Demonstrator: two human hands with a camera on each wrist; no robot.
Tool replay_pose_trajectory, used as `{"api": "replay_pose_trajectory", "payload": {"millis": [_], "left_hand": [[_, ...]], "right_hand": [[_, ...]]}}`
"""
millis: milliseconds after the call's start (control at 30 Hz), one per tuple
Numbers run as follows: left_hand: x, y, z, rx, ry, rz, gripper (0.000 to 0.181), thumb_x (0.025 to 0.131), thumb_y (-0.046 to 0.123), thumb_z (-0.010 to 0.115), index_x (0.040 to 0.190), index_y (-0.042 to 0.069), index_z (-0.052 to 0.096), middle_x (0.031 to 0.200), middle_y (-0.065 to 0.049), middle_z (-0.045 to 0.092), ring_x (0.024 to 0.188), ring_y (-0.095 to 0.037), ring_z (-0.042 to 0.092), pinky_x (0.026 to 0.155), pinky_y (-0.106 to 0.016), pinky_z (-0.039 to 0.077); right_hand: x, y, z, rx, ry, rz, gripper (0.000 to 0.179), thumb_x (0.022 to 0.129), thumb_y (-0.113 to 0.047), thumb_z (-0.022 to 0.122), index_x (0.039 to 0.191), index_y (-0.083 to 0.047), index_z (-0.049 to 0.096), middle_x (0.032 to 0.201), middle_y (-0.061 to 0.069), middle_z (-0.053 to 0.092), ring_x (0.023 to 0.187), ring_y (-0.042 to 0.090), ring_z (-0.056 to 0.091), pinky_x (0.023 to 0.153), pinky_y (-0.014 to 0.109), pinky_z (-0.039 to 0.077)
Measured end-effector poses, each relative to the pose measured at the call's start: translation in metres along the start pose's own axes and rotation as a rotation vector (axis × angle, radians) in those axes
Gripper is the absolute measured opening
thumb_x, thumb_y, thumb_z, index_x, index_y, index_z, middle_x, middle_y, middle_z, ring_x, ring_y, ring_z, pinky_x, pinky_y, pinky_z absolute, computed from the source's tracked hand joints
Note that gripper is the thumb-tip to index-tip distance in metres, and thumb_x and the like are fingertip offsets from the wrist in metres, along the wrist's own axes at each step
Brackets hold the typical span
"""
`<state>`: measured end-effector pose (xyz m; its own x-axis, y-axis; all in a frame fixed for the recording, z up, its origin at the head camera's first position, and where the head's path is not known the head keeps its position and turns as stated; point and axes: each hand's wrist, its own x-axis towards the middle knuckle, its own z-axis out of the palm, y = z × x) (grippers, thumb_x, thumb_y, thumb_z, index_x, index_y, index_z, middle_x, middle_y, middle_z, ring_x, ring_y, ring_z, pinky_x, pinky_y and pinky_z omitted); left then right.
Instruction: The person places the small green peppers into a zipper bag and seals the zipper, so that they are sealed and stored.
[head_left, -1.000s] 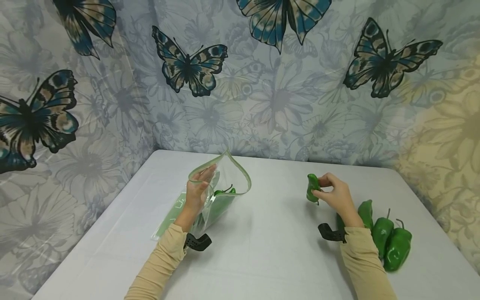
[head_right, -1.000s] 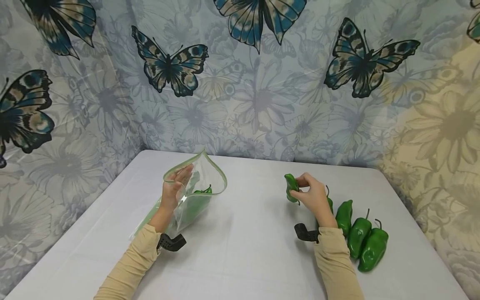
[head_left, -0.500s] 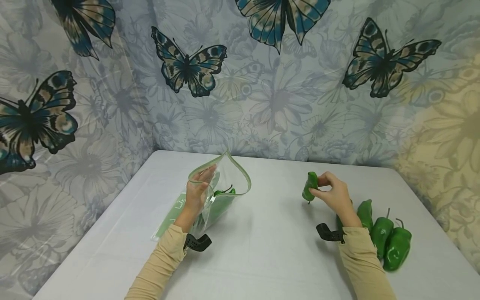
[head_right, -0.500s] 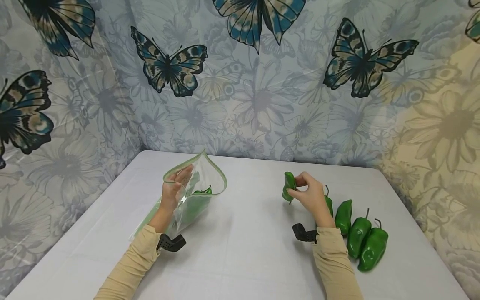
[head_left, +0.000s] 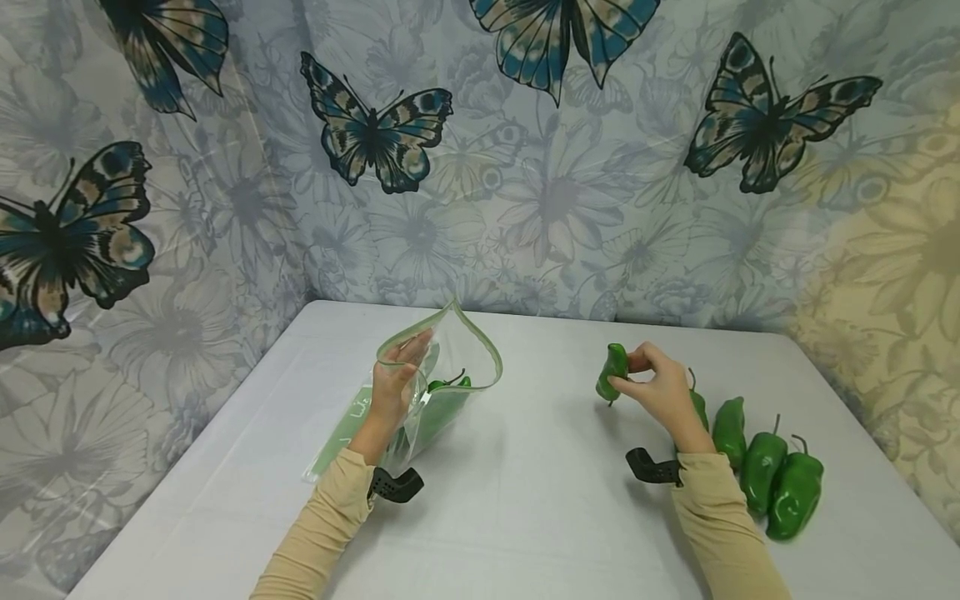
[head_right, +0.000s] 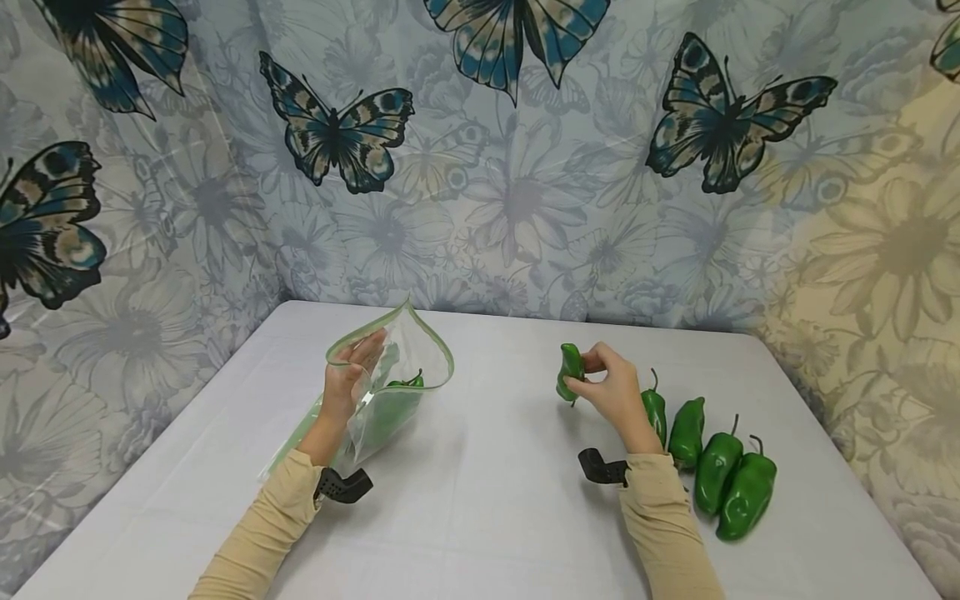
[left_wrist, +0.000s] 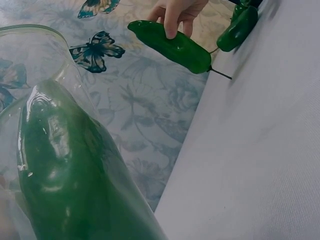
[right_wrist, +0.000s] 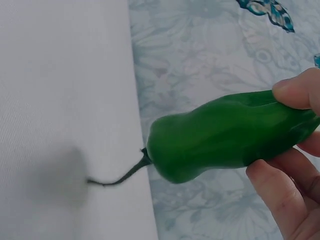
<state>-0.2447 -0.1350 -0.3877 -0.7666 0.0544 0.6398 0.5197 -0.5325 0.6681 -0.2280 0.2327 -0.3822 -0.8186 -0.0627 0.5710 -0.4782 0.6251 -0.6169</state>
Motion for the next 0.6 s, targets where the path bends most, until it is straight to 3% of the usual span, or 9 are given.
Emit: {"api": "replay_pose_trajectory", "payload": {"millis": [333, 600], "left_hand": [[0.0008, 0.0004, -0.0012, 0.009, 0.008, 0.009, 0.055, 0.073, 0.038, 0.072, 0.114, 0.004, 0.055, 0.115, -0.006, 0.059, 0.113, -0.021, 0.048, 0.101, -0.039, 0.028], [0.0, 0.001, -0.0002, 0.0, 0.011, 0.008, 0.054, 0.072, 0.037, 0.072, 0.113, 0.006, 0.056, 0.114, -0.005, 0.059, 0.111, -0.02, 0.05, 0.1, -0.037, 0.029]], "right_hand": [[0.0001, -0.0031, 0.0063, 0.006, 0.036, -0.004, 0.028, 0.067, -0.001, 0.076, 0.078, 0.0, 0.051, 0.075, 0.012, 0.058, 0.074, 0.031, 0.058, 0.064, 0.044, 0.045], [-0.0001, -0.0042, 0.0076, 0.046, 0.045, 0.004, 0.029, 0.068, -0.002, 0.076, 0.078, 0.001, 0.049, 0.075, 0.013, 0.056, 0.075, 0.033, 0.057, 0.07, 0.051, 0.044]]}}
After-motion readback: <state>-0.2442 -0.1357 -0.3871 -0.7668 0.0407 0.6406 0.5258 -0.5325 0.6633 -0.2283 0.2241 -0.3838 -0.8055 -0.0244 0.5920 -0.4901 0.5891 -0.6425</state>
